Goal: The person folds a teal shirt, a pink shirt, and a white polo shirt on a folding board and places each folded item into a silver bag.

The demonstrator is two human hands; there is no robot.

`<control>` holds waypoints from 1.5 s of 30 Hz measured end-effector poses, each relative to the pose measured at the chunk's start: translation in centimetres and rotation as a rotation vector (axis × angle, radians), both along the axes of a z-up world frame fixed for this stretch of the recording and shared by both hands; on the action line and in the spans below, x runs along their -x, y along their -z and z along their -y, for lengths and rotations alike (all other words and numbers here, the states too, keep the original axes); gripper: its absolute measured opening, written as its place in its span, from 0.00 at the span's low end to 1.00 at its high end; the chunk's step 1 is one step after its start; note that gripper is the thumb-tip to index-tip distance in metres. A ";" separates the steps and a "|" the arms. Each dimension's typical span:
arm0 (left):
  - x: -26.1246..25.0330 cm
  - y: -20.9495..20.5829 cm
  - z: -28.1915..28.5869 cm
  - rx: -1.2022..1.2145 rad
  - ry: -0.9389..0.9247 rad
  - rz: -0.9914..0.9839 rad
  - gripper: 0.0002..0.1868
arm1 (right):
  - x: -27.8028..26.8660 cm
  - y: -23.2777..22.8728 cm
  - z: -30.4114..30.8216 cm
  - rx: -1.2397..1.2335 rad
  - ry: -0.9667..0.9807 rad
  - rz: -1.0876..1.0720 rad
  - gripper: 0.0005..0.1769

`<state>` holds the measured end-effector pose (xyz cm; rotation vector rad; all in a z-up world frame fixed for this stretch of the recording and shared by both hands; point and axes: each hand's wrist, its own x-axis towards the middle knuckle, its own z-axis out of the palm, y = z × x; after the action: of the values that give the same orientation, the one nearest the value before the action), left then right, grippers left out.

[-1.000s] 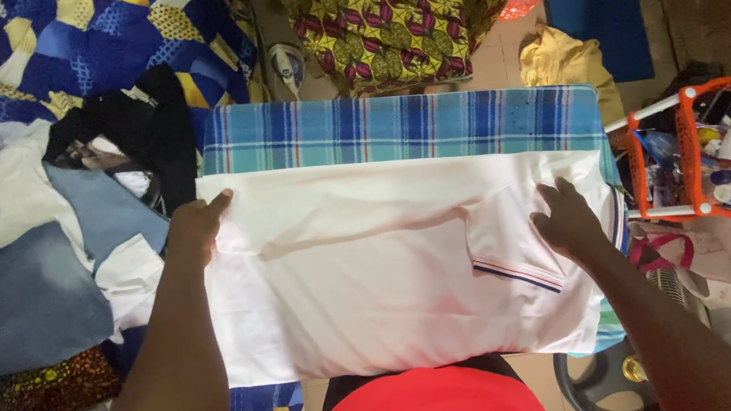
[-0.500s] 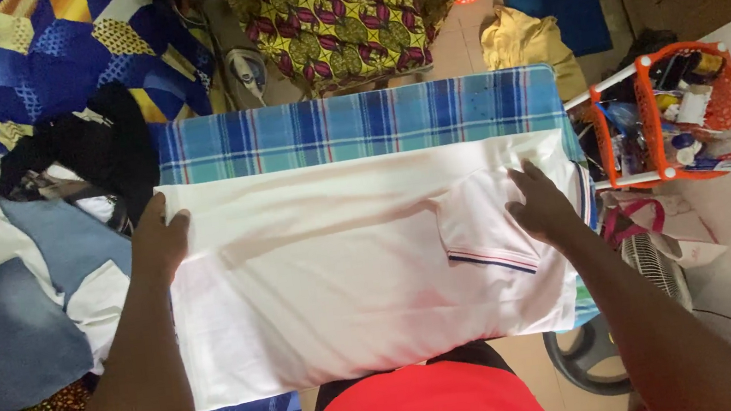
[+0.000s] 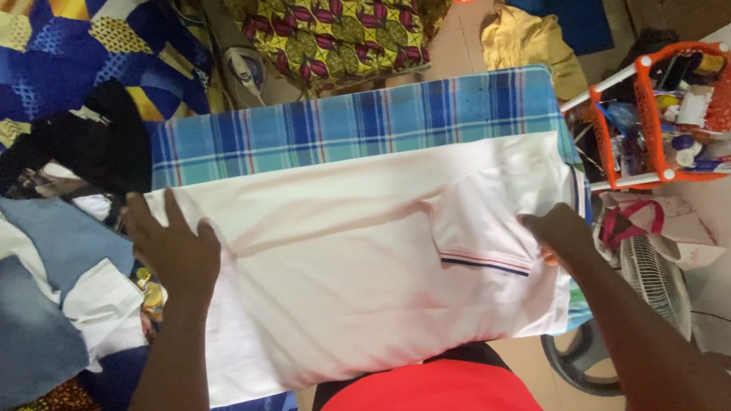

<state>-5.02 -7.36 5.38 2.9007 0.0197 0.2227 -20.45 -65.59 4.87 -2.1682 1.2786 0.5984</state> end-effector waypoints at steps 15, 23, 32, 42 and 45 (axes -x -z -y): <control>11.3 -2.2 29.5 0.791 0.734 -0.191 0.40 | -1.8 -2.3 -1.7 -0.751 0.591 0.227 0.13; 10.0 -2.9 35.5 0.785 0.417 -0.196 0.12 | -3.7 -4.9 -0.4 0.251 -0.465 0.718 0.23; 1.9 -1.1 34.3 0.493 0.208 -0.371 0.11 | -7.5 -3.1 4.2 0.123 -0.898 0.615 0.31; 8.9 1.4 25.8 0.507 -0.103 0.169 0.25 | 3.7 -0.9 2.9 0.324 -0.723 0.681 0.42; 13.6 3.6 16.7 0.351 -0.241 0.202 0.28 | 7.0 0.2 3.9 0.264 -0.491 0.548 0.50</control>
<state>-18.57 -24.04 1.75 2.5098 0.3400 0.4982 -27.47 -69.54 4.63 -2.6328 0.5583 -0.0143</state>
